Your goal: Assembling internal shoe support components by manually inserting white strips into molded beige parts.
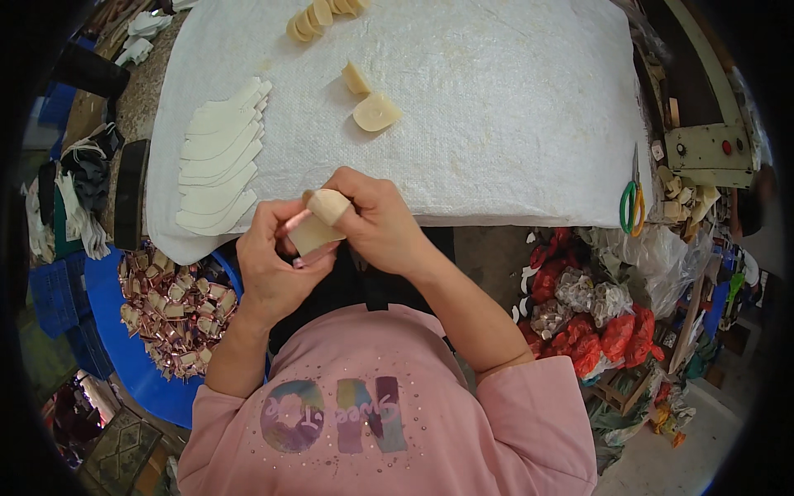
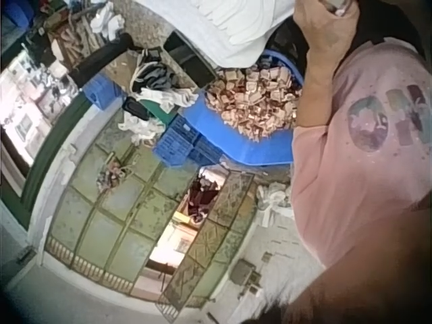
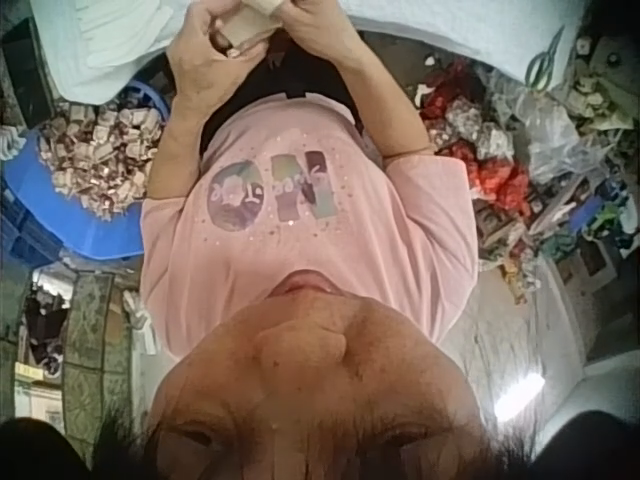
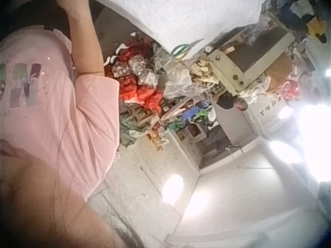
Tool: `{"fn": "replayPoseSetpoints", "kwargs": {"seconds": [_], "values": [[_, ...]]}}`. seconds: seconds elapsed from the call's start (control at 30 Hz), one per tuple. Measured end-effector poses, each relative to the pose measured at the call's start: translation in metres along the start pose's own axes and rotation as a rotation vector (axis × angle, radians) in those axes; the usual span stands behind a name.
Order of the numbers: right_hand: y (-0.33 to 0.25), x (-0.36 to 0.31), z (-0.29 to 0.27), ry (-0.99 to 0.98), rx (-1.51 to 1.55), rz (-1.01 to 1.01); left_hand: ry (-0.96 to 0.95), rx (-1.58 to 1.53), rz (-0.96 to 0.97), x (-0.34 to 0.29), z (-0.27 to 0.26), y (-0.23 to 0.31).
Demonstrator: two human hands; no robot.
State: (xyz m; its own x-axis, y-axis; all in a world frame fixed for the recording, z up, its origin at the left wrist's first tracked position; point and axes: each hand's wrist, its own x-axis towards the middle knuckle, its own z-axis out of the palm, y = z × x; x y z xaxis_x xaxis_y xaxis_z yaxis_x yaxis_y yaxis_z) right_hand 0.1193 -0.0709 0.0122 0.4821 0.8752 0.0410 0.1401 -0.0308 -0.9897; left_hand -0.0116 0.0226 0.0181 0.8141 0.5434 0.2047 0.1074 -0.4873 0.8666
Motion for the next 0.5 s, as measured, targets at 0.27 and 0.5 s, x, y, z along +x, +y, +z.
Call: {"fn": "replayPoseSetpoints", "kwargs": {"seconds": [0.27, 0.5], "values": [[0.002, -0.009, 0.003, -0.051, 0.154, 0.027, 0.145, 0.009, 0.195, 0.001, 0.016, -0.007], [0.016, -0.012, 0.025, 0.030, 0.861, 0.203, 0.289, 0.243, 0.226, 0.004, 0.019, -0.009]]}}
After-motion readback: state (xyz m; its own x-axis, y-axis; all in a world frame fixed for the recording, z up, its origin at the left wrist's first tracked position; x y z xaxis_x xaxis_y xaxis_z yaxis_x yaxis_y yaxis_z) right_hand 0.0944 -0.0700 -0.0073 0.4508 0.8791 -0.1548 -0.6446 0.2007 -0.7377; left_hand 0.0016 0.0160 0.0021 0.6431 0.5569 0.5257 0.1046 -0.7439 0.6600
